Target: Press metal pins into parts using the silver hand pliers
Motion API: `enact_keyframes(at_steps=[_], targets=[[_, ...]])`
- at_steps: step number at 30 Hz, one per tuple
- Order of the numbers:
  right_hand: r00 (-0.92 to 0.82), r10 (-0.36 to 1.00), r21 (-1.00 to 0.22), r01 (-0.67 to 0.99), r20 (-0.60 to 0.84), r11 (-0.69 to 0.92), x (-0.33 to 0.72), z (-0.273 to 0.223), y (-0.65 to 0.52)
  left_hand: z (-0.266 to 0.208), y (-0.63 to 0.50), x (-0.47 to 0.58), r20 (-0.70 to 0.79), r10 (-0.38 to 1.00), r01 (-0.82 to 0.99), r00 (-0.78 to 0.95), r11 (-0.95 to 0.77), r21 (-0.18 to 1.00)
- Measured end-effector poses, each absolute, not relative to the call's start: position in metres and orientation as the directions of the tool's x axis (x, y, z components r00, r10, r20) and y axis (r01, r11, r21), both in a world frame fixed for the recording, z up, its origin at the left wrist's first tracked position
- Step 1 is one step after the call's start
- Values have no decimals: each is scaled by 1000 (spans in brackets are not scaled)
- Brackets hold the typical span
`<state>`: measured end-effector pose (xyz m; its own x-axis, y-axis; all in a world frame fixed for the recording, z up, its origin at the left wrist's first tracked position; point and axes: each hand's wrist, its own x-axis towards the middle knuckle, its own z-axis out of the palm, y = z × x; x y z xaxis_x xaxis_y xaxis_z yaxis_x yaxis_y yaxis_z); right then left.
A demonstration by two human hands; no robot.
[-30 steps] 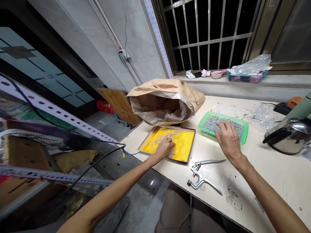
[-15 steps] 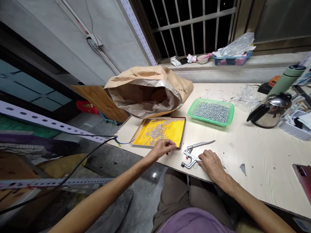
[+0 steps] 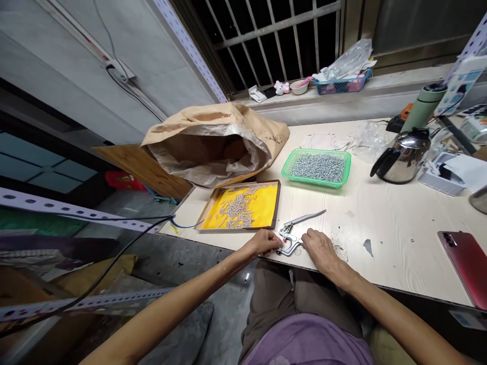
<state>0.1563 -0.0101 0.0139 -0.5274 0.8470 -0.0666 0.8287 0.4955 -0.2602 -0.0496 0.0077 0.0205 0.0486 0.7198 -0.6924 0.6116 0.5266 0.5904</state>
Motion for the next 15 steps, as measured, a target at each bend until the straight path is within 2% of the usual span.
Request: enact_keyframes(at_steps=[8, 12, 15], targets=[[-542, 834, -250, 826, -101, 506, 156, 17, -9, 26, 18, -48, -772, 627, 689, 105, 514, 511], [-502, 863, -194, 853, -51, 485, 163, 24, 6, 27, 19, -47, -772, 626, 699, 108, 504, 507], [-501, 858, -156, 862, -114, 482, 166, 30, 19, 28, 18, -46, -770, 630, 697, 101, 508, 506]])
